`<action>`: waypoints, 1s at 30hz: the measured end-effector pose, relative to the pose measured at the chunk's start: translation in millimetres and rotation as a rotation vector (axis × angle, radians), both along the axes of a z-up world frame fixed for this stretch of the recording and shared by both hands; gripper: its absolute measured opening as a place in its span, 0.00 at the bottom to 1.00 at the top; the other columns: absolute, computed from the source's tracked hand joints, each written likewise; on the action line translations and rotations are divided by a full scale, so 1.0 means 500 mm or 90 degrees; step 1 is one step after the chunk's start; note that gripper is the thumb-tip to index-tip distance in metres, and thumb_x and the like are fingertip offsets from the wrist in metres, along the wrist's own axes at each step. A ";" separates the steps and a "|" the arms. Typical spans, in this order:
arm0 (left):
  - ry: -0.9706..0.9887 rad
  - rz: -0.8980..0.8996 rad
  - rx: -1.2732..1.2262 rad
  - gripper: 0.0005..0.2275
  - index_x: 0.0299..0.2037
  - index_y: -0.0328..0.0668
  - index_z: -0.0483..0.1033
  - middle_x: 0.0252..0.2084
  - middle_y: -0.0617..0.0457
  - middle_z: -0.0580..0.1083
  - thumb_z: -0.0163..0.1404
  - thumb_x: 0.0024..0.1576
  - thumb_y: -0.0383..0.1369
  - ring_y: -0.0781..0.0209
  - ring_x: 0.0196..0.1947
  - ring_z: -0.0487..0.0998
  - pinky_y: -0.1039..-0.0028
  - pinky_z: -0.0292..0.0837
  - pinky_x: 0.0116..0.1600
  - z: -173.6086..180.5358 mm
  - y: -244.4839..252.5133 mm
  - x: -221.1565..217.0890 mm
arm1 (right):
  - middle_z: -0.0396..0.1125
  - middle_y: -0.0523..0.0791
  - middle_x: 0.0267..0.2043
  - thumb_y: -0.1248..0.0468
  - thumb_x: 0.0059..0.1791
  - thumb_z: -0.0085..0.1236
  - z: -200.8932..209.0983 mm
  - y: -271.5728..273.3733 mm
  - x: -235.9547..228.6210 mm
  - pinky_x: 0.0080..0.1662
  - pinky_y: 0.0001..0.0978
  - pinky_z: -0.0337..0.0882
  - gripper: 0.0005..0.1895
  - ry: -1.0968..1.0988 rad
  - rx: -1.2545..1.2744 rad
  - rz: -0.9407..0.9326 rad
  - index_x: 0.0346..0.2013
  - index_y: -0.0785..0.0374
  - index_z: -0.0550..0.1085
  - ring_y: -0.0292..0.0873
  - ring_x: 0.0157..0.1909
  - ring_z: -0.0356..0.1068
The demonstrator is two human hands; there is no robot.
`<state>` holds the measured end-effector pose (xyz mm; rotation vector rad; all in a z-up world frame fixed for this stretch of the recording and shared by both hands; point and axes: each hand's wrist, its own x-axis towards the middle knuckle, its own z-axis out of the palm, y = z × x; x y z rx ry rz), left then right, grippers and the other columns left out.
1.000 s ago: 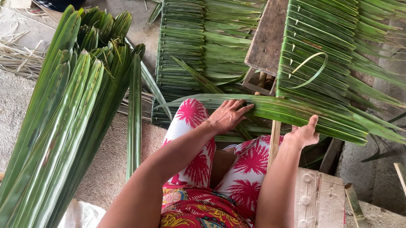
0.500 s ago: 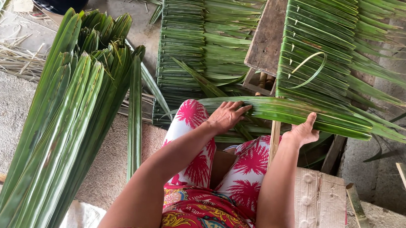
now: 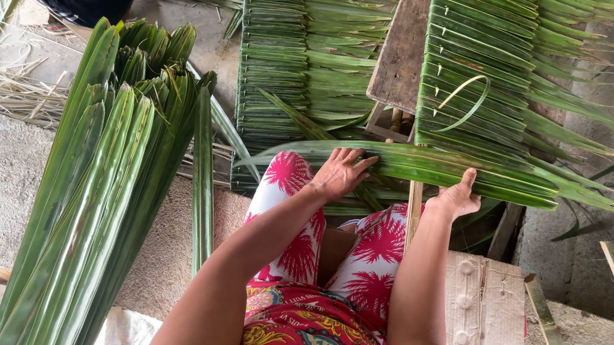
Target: Weaving palm leaves onto a wooden frame to create a thatched panel
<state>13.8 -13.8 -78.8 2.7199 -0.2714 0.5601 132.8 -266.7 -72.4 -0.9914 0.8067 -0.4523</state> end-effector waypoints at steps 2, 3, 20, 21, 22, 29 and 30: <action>-0.028 0.002 0.009 0.20 0.65 0.64 0.68 0.57 0.49 0.69 0.48 0.62 0.47 0.50 0.58 0.70 0.61 0.63 0.63 0.008 0.002 0.002 | 0.62 0.54 0.61 0.56 0.47 0.79 0.015 0.002 -0.008 0.47 0.58 0.83 0.39 0.006 0.008 -0.004 0.64 0.60 0.63 0.57 0.58 0.71; -0.055 0.006 0.018 0.19 0.64 0.63 0.70 0.58 0.49 0.69 0.49 0.62 0.47 0.49 0.59 0.69 0.61 0.62 0.64 0.012 0.003 0.003 | 0.62 0.53 0.61 0.56 0.47 0.78 0.023 0.004 -0.011 0.47 0.57 0.84 0.39 0.012 0.015 -0.007 0.64 0.60 0.63 0.57 0.57 0.72; -0.123 0.022 0.001 0.20 0.65 0.56 0.69 0.62 0.48 0.70 0.49 0.63 0.45 0.48 0.63 0.70 0.58 0.62 0.66 0.082 0.009 -0.008 | 0.60 0.57 0.62 0.56 0.45 0.79 -0.046 -0.003 0.016 0.47 0.62 0.81 0.44 0.008 0.045 -0.027 0.65 0.62 0.59 0.60 0.59 0.69; -0.115 0.033 0.013 0.21 0.66 0.57 0.69 0.63 0.48 0.70 0.50 0.63 0.45 0.49 0.63 0.70 0.59 0.63 0.66 0.084 0.007 -0.006 | 0.56 0.61 0.65 0.55 0.44 0.80 -0.035 0.001 0.018 0.49 0.68 0.78 0.52 0.013 0.069 -0.027 0.69 0.66 0.52 0.65 0.62 0.66; -0.110 0.010 0.010 0.21 0.66 0.57 0.69 0.63 0.48 0.70 0.50 0.63 0.45 0.49 0.63 0.70 0.59 0.63 0.66 0.090 0.009 -0.010 | 0.56 0.61 0.65 0.55 0.44 0.80 -0.010 0.010 0.002 0.49 0.68 0.78 0.52 0.018 0.068 -0.050 0.69 0.66 0.52 0.65 0.62 0.66; -0.063 -0.027 0.006 0.20 0.66 0.56 0.71 0.63 0.47 0.70 0.51 0.63 0.40 0.47 0.63 0.69 0.57 0.64 0.63 0.119 0.005 -0.019 | 0.61 0.61 0.56 0.60 0.48 0.72 -0.004 0.015 -0.015 0.44 0.71 0.76 0.37 0.066 0.070 -0.004 0.62 0.73 0.61 0.68 0.56 0.68; -0.056 -0.025 -0.002 0.19 0.66 0.55 0.71 0.63 0.47 0.70 0.50 0.64 0.41 0.47 0.63 0.69 0.57 0.63 0.63 0.124 0.005 -0.020 | 0.63 0.61 0.54 0.60 0.49 0.71 -0.041 0.007 -0.004 0.43 0.72 0.77 0.35 0.069 0.067 0.011 0.60 0.73 0.63 0.67 0.54 0.70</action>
